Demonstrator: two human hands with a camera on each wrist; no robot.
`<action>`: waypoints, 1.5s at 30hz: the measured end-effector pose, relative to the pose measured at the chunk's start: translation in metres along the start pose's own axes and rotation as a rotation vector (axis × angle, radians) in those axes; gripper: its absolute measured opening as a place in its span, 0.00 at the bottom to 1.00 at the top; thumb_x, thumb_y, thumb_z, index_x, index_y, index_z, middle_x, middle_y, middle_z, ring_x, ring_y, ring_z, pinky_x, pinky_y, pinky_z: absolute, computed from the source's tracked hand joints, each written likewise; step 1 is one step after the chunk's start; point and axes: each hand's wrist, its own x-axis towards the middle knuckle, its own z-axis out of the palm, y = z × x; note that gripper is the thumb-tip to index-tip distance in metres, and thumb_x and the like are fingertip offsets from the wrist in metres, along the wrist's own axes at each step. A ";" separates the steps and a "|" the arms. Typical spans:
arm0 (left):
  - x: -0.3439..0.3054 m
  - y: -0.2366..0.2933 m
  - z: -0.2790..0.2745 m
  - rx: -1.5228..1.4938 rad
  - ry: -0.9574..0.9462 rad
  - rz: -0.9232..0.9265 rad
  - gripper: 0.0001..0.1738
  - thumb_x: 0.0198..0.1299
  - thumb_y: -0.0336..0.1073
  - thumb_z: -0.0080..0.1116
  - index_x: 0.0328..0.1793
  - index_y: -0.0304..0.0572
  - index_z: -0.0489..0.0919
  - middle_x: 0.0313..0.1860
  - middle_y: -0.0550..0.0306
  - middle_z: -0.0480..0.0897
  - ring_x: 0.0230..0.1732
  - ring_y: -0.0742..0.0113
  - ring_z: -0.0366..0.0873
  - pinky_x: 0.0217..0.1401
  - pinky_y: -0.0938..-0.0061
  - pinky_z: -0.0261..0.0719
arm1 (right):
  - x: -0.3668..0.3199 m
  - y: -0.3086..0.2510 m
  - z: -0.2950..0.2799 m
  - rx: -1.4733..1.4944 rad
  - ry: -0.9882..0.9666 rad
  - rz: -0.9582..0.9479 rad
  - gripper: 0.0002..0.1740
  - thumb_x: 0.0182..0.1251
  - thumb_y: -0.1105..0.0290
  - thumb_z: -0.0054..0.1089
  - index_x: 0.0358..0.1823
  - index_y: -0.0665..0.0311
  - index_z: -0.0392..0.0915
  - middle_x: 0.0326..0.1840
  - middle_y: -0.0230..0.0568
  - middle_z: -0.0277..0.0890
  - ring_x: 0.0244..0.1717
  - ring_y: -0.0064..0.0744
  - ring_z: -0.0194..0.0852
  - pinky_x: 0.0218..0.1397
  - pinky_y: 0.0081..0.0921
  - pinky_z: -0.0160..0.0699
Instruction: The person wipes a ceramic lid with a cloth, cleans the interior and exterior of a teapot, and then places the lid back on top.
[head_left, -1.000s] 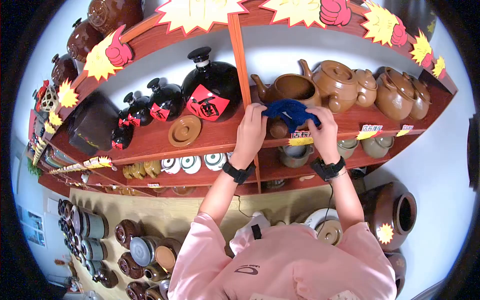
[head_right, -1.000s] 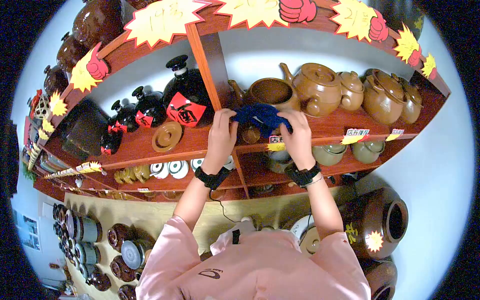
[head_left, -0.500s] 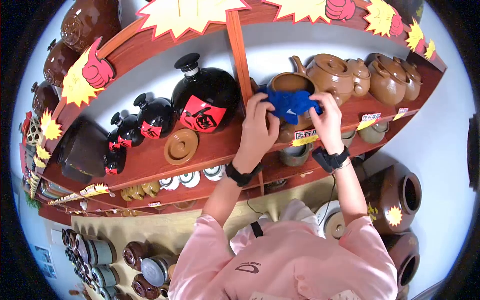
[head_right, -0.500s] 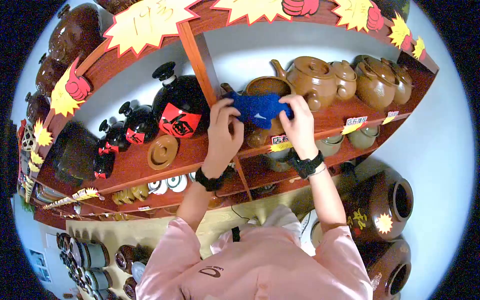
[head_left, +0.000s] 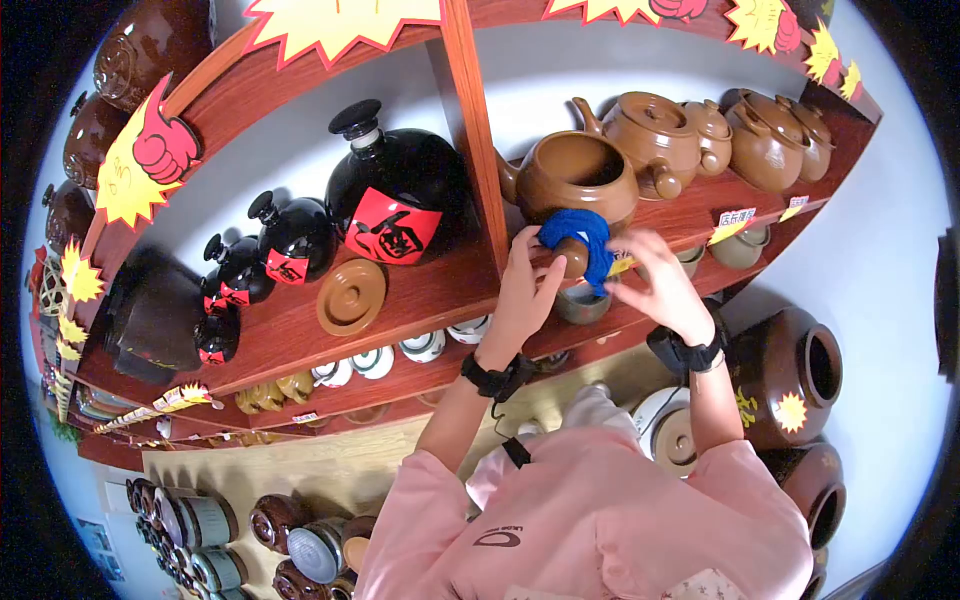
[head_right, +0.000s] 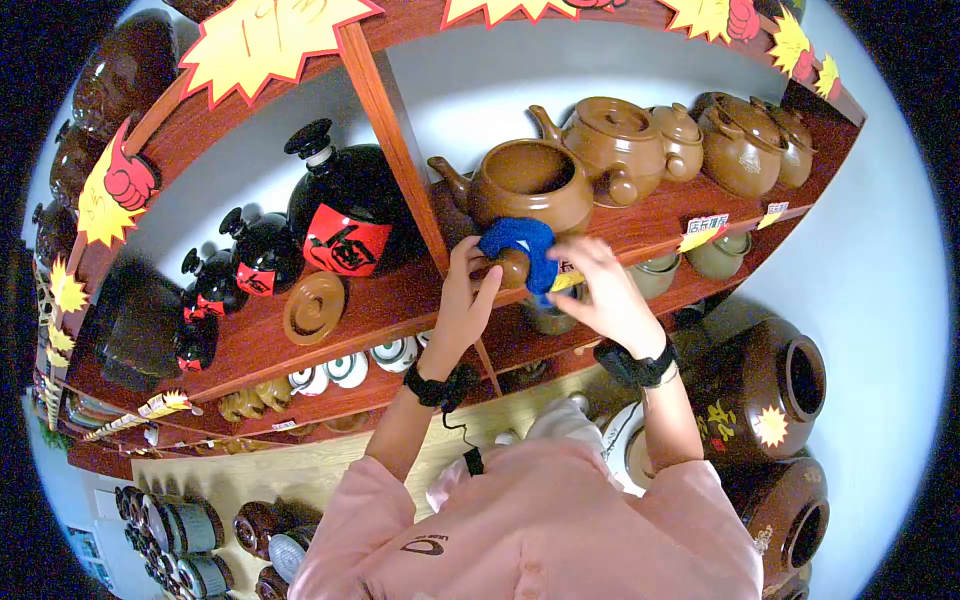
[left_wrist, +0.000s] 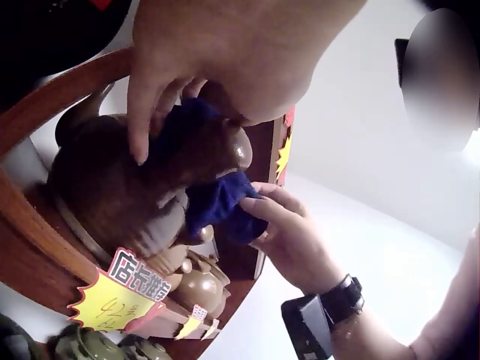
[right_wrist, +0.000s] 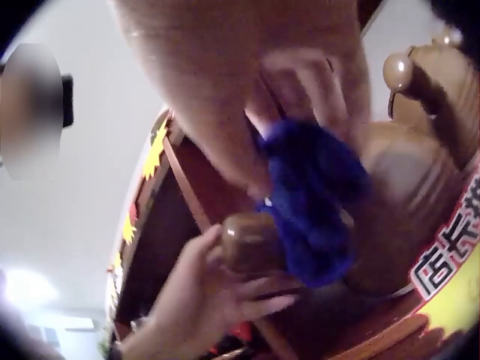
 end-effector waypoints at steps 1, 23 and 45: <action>0.000 -0.006 0.001 0.014 0.014 0.021 0.26 0.65 0.35 0.53 0.65 0.33 0.59 0.53 0.42 0.72 0.53 0.57 0.75 0.51 0.70 0.79 | 0.007 -0.006 -0.001 -0.075 0.079 -0.035 0.37 0.42 0.75 0.70 0.60 0.60 0.70 0.61 0.49 0.67 0.63 0.48 0.64 0.65 0.39 0.66; -0.009 -0.012 0.007 -0.214 0.114 -0.076 0.27 0.60 0.32 0.59 0.64 0.35 0.64 0.58 0.48 0.70 0.63 0.62 0.67 0.64 0.68 0.68 | 0.053 0.027 0.045 0.056 -0.113 -0.299 0.44 0.39 0.84 0.59 0.66 0.64 0.61 0.67 0.50 0.58 0.72 0.51 0.51 0.76 0.43 0.50; -0.025 -0.026 0.017 0.413 0.332 0.364 0.25 0.51 0.25 0.64 0.56 0.38 0.70 0.53 0.46 0.69 0.55 0.51 0.68 0.55 0.65 0.72 | 0.029 0.005 0.053 -0.243 0.114 -0.504 0.27 0.54 0.73 0.56 0.60 0.59 0.69 0.64 0.52 0.61 0.65 0.55 0.62 0.66 0.48 0.65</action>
